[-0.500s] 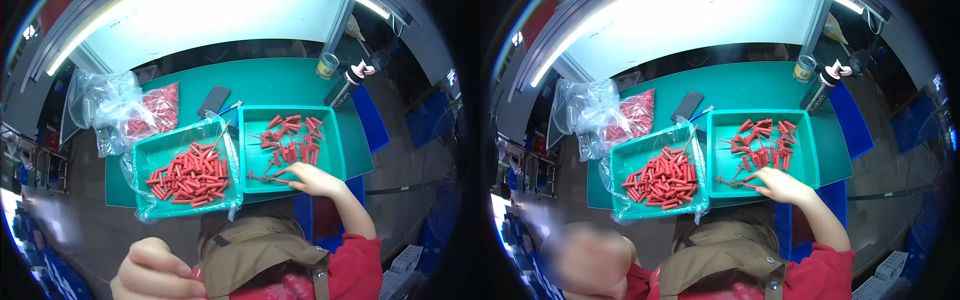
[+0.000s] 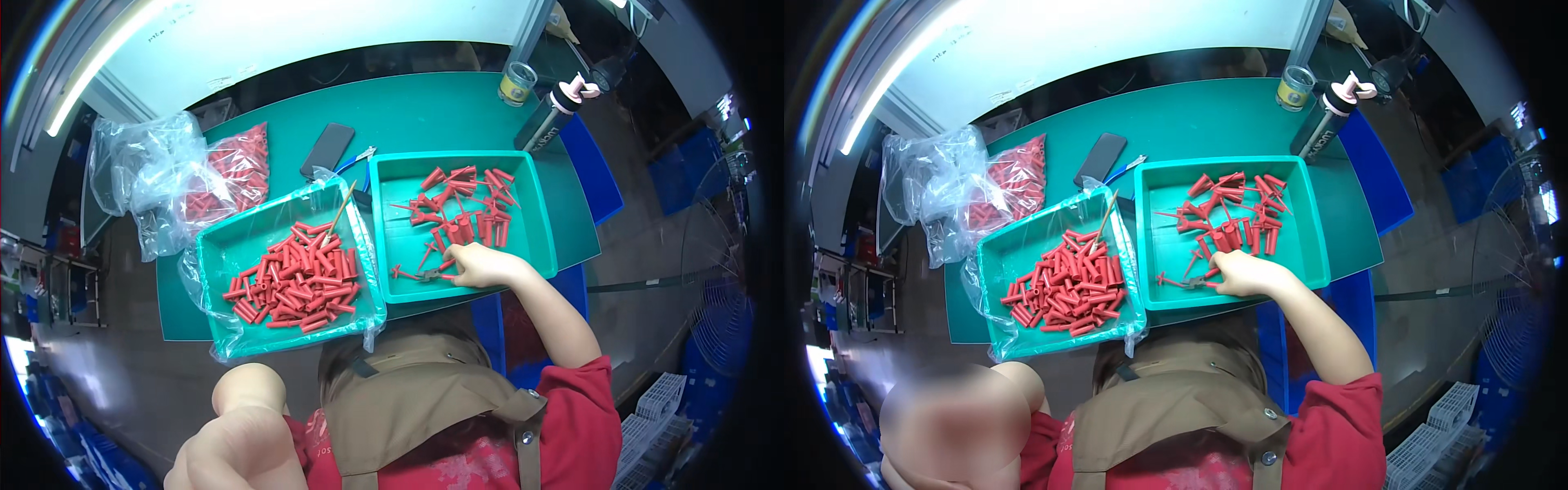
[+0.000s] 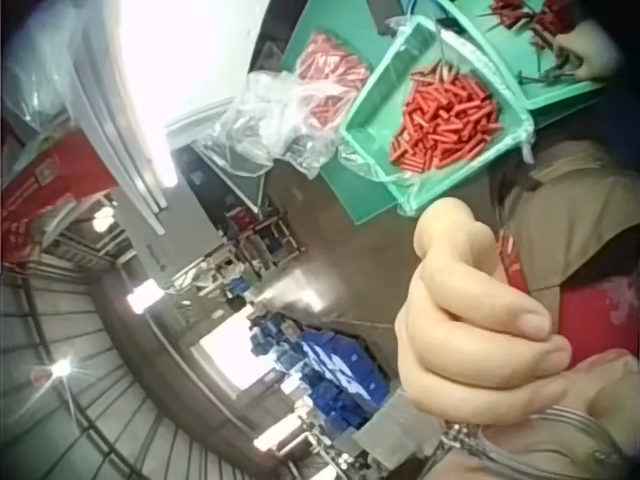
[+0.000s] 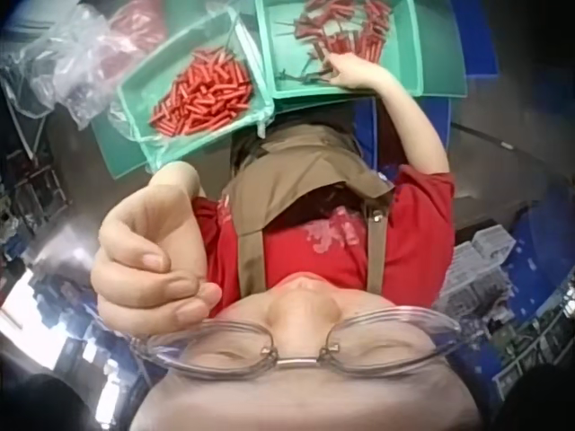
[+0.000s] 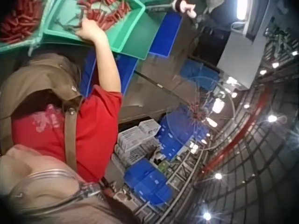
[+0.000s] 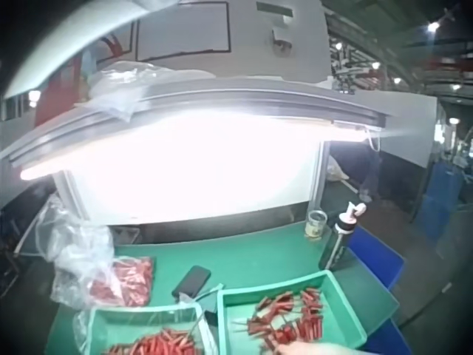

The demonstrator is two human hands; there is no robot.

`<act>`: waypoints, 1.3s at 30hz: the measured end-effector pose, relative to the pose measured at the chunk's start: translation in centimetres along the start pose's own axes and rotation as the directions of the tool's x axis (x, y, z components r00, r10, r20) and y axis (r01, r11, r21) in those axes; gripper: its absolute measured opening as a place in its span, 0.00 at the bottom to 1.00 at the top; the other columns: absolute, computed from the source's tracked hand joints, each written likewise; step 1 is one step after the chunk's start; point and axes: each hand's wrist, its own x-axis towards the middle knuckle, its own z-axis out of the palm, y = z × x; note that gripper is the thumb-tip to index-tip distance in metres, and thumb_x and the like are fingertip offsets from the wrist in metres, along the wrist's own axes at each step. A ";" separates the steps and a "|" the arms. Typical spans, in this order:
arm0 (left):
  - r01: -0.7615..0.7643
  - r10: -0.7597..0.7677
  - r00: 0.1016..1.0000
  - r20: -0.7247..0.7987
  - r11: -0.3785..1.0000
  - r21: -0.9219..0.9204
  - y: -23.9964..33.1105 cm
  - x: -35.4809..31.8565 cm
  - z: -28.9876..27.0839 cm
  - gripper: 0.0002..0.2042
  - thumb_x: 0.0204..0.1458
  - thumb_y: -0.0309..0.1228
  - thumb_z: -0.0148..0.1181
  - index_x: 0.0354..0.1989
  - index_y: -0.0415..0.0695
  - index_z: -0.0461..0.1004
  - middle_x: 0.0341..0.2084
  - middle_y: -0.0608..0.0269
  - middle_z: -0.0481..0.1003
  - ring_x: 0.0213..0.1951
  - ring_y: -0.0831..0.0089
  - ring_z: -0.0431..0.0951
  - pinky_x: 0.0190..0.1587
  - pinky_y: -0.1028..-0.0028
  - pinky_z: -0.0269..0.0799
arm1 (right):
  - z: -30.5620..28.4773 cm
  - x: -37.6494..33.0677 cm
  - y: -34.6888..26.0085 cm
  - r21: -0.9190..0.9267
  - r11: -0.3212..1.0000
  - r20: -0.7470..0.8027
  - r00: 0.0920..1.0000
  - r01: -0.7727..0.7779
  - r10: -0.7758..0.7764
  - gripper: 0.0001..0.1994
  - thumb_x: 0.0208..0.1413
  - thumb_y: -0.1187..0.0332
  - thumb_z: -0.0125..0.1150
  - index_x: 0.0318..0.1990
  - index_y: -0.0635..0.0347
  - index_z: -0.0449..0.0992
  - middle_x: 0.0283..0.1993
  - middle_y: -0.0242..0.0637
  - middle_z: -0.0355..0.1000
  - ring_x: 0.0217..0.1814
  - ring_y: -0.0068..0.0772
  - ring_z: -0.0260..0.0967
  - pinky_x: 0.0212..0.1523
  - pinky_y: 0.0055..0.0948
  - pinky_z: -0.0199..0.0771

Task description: Use pliers to trim small red plastic or rubber components at a workbench.

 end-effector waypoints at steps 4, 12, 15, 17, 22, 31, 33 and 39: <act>0.031 -0.032 0.999 -0.020 0.999 -0.020 0.5 -0.9 -1.1 0.07 0.47 0.20 0.64 0.28 0.48 0.75 0.32 0.78 0.72 0.38 0.81 0.73 0.47 0.76 0.67 | 0.7 0.3 -0.6 -0.246 0.966 -0.146 0.988 -0.079 0.044 0.25 0.47 0.74 0.63 0.55 0.71 0.70 0.36 0.54 0.76 0.41 0.54 0.77 0.42 0.45 0.76; 0.556 -0.743 0.548 0.383 0.666 0.498 -6.9 -8.5 -5.1 0.12 0.48 0.22 0.64 0.42 0.38 0.76 0.40 0.52 0.77 0.46 0.55 0.77 0.52 0.61 0.72 | -2.3 -5.9 -1.3 0.589 0.795 -0.436 0.885 0.143 0.164 0.13 0.57 0.71 0.58 0.47 0.65 0.81 0.19 0.26 0.68 0.22 0.19 0.63 0.25 0.23 0.62; 0.203 -0.812 0.387 0.436 0.537 0.819 -13.0 -14.6 -3.1 0.16 0.51 0.27 0.63 0.49 0.38 0.74 0.50 0.51 0.73 0.56 0.55 0.71 0.60 0.54 0.65 | -0.1 -8.5 -1.3 0.934 0.058 -0.356 0.926 0.352 0.127 0.23 0.57 0.71 0.56 0.60 0.72 0.69 0.34 0.32 0.73 0.27 0.15 0.60 0.26 0.18 0.57; 0.000 -0.758 0.442 0.480 0.535 0.845 -16.1 -17.9 -1.7 0.14 0.52 0.28 0.62 0.45 0.37 0.75 0.48 0.52 0.73 0.56 0.58 0.70 0.63 0.53 0.61 | 3.4 -8.4 -1.4 0.855 -0.345 -0.437 0.896 0.387 -0.077 0.27 0.57 0.69 0.54 0.65 0.64 0.64 0.57 0.53 0.68 0.51 0.40 0.69 0.45 0.42 0.72; -0.193 -0.869 0.111 0.481 0.456 0.869 -20.8 -20.4 -0.1 0.08 0.53 0.30 0.60 0.39 0.42 0.77 0.37 0.59 0.75 0.47 0.63 0.75 0.64 0.55 0.61 | 8.2 -6.8 -6.0 0.661 -0.738 -0.476 0.836 0.134 -0.274 0.30 0.54 0.65 0.54 0.66 0.56 0.62 0.69 0.62 0.55 0.75 0.66 0.45 0.68 0.74 0.46; 0.169 -0.758 0.526 0.386 0.537 0.826 -15.3 -16.7 -1.5 0.03 0.51 0.28 0.64 0.30 0.44 0.77 0.25 0.61 0.73 0.37 0.62 0.76 0.52 0.61 0.67 | 4.9 -5.9 -5.3 0.829 -0.012 -0.560 0.829 0.560 -0.011 0.26 0.51 0.79 0.62 0.58 0.59 0.61 0.41 0.42 0.72 0.42 0.36 0.72 0.44 0.34 0.73; 0.268 -0.773 0.548 0.318 0.523 0.809 -12.7 -14.9 -1.8 0.03 0.51 0.26 0.65 0.30 0.43 0.76 0.25 0.61 0.72 0.36 0.61 0.75 0.48 0.63 0.68 | 2.7 -5.9 -5.5 0.597 0.573 -0.741 0.660 0.562 0.125 0.18 0.52 0.80 0.60 0.50 0.61 0.68 0.36 0.37 0.72 0.38 0.27 0.69 0.39 0.27 0.69; 0.513 -0.829 0.551 0.093 0.425 0.746 -8.1 -13.2 -4.5 0.06 0.48 0.19 0.65 0.35 0.38 0.78 0.30 0.57 0.76 0.34 0.61 0.76 0.37 0.67 0.72 | -1.4 -6.7 -3.6 -0.260 0.962 -0.798 0.543 0.080 -0.261 0.21 0.34 0.81 0.61 0.42 0.58 0.75 0.36 0.39 0.72 0.40 0.46 0.69 0.43 0.39 0.67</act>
